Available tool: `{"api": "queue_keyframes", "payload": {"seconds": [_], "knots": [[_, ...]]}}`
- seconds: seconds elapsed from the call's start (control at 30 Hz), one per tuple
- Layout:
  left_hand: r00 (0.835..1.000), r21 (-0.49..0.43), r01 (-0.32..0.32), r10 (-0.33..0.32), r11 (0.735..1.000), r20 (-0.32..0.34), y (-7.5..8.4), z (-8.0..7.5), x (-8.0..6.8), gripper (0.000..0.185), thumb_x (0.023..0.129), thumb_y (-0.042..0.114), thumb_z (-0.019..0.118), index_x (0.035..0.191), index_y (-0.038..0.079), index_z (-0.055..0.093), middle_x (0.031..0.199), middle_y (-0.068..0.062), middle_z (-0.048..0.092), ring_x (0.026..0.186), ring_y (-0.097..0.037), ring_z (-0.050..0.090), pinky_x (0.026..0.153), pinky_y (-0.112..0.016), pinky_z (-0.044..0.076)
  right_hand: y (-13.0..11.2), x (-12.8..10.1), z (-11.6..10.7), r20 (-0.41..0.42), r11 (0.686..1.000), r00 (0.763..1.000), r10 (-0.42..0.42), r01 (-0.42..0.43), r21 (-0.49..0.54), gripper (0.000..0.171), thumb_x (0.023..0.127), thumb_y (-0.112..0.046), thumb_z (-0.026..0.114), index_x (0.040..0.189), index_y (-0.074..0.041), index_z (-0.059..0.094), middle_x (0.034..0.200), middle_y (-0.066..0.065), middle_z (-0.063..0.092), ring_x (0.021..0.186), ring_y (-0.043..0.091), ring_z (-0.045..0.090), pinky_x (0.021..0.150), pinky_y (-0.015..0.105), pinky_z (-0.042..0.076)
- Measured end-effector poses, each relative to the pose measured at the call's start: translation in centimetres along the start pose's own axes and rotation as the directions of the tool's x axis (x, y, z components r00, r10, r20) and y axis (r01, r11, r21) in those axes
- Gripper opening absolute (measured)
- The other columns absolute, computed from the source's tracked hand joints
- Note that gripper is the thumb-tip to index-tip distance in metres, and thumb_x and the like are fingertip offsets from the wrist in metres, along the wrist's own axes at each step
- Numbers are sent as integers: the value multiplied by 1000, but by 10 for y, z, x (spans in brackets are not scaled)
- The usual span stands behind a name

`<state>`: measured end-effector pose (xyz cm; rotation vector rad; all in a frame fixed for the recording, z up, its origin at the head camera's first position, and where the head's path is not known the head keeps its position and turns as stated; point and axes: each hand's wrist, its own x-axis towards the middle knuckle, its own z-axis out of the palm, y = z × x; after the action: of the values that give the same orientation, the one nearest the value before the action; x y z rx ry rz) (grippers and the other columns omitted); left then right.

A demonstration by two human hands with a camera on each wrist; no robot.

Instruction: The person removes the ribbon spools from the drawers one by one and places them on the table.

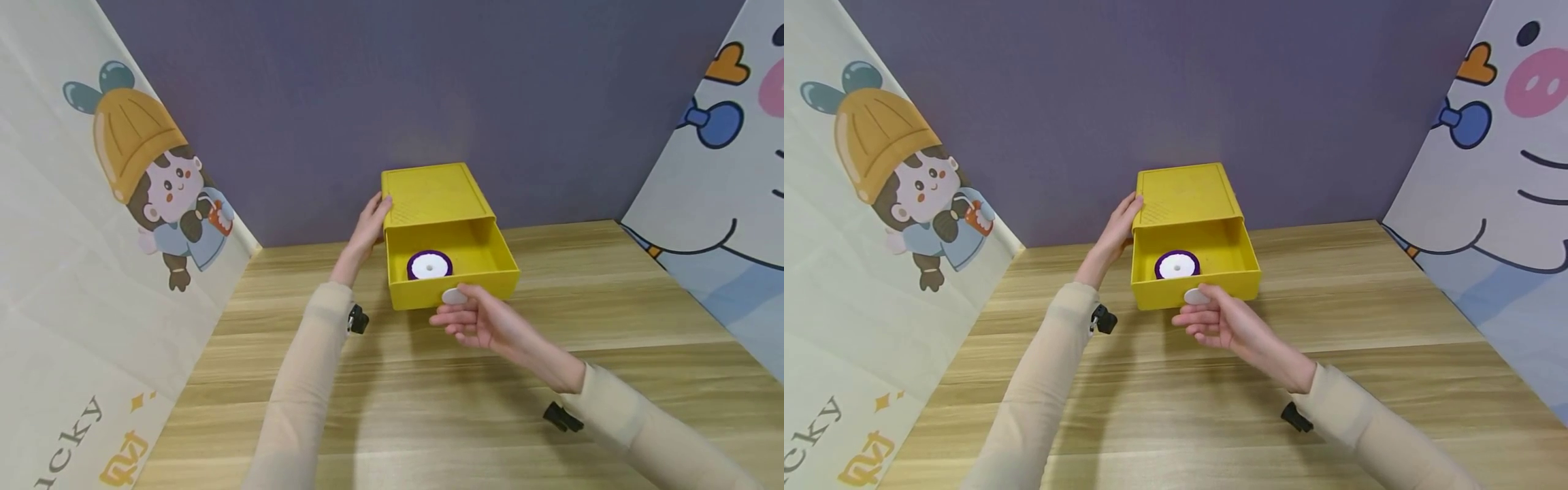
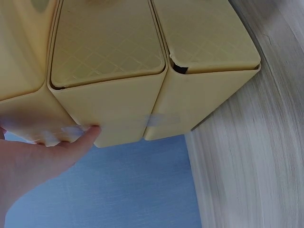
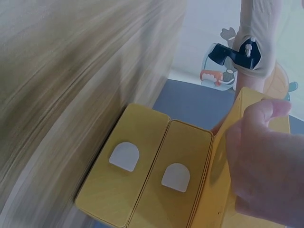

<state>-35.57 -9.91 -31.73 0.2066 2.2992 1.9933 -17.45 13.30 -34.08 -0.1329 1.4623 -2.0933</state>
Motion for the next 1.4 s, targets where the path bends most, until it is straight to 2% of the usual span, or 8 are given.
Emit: {"api": "queue_keyframes", "payload": {"seconds": [0.4, 0.53, 0.67, 0.87, 1.1, 1.17, 1.27, 1.4], "knots": [[1000, 13, 4, -4, 1000, -8, 0, 1, 1, 74, 101, 55, 44, 161, 22, 15, 167, -4, 19, 152, -24, 27, 120, -46, 34, -1, -7, -7, 130, 986, 988, 88, -67, -153, 54, 107, -48, 34, 115, -3, 62, 106, 1, 76, 86, 11, 70, 81, 25, 59], [1000, -1, 12, -12, 1000, -4, -2, -1, 0, 75, 101, 55, 44, 161, 22, 14, 168, -4, 18, 151, -25, 28, 118, -48, 36, -11, -20, -10, 327, 943, 933, 153, -40, -330, 53, 108, -40, 35, 122, 5, 59, 116, 8, 73, 94, 14, 70, 85, 30, 60], [1000, -17, 9, -9, 1000, 0, -2, -1, 0, 75, 101, 54, 45, 161, 22, 15, 167, -5, 18, 149, -27, 31, 114, -51, 40, -42, -36, 0, 515, 862, 846, 141, 150, -484, 41, 109, -21, 39, 130, 11, 52, 127, 18, 67, 101, 22, 70, 90, 37, 59], [1000, 6, 12, -12, 1000, -4, -1, 0, 0, 75, 101, 56, 44, 161, 22, 14, 167, -5, 18, 150, -26, 31, 113, -50, 43, -101, -39, 22, 500, 605, 866, -12, 404, -686, 32, 106, -17, 48, 133, -2, 55, 133, 19, 62, 111, 30, 68, 95, 40, 57], [1000, -4, 13, -13, 1000, 6, -1, 0, -2, 75, 101, 55, 44, 161, 21, 13, 168, -5, 15, 152, -26, 25, 114, -51, 41, -123, 1, 19, 457, 58, 873, -172, 472, -880, 39, 102, -18, 57, 139, -8, 53, 140, 7, 59, 130, 27, 57, 105, 42, 50], [1000, -1, 9, -9, 1000, -3, -1, 0, -2, 75, 101, 54, 44, 161, 21, 14, 168, -5, 15, 152, -27, 25, 114, -52, 41, -122, 13, 16, 476, -56, 869, -133, 473, -879, 45, 101, -15, 58, 144, -5, 49, 146, 9, 54, 136, 29, 51, 111, 47, 45], [1000, 1, 5, -5, 1000, -8, -1, 0, -1, 74, 101, 54, 44, 161, 22, 14, 168, -5, 15, 152, -28, 26, 113, -53, 41, -120, 28, 13, 463, -161, 885, -52, 451, -878, 54, 98, -14, 62, 148, -5, 44, 152, 10, 48, 143, 30, 43, 116, 50, 38], [1000, 9, 7, -7, 1000, -4, -2, 1, -1, 75, 102, 55, 43, 161, 21, 13, 168, -4, 14, 151, -27, 27, 112, -52, 43, -118, 44, 10, 398, -181, 916, 47, 400, -899, 66, 94, -13, 69, 152, -6, 38, 157, 11, 41, 147, 32, 36, 118, 51, 35]]}}
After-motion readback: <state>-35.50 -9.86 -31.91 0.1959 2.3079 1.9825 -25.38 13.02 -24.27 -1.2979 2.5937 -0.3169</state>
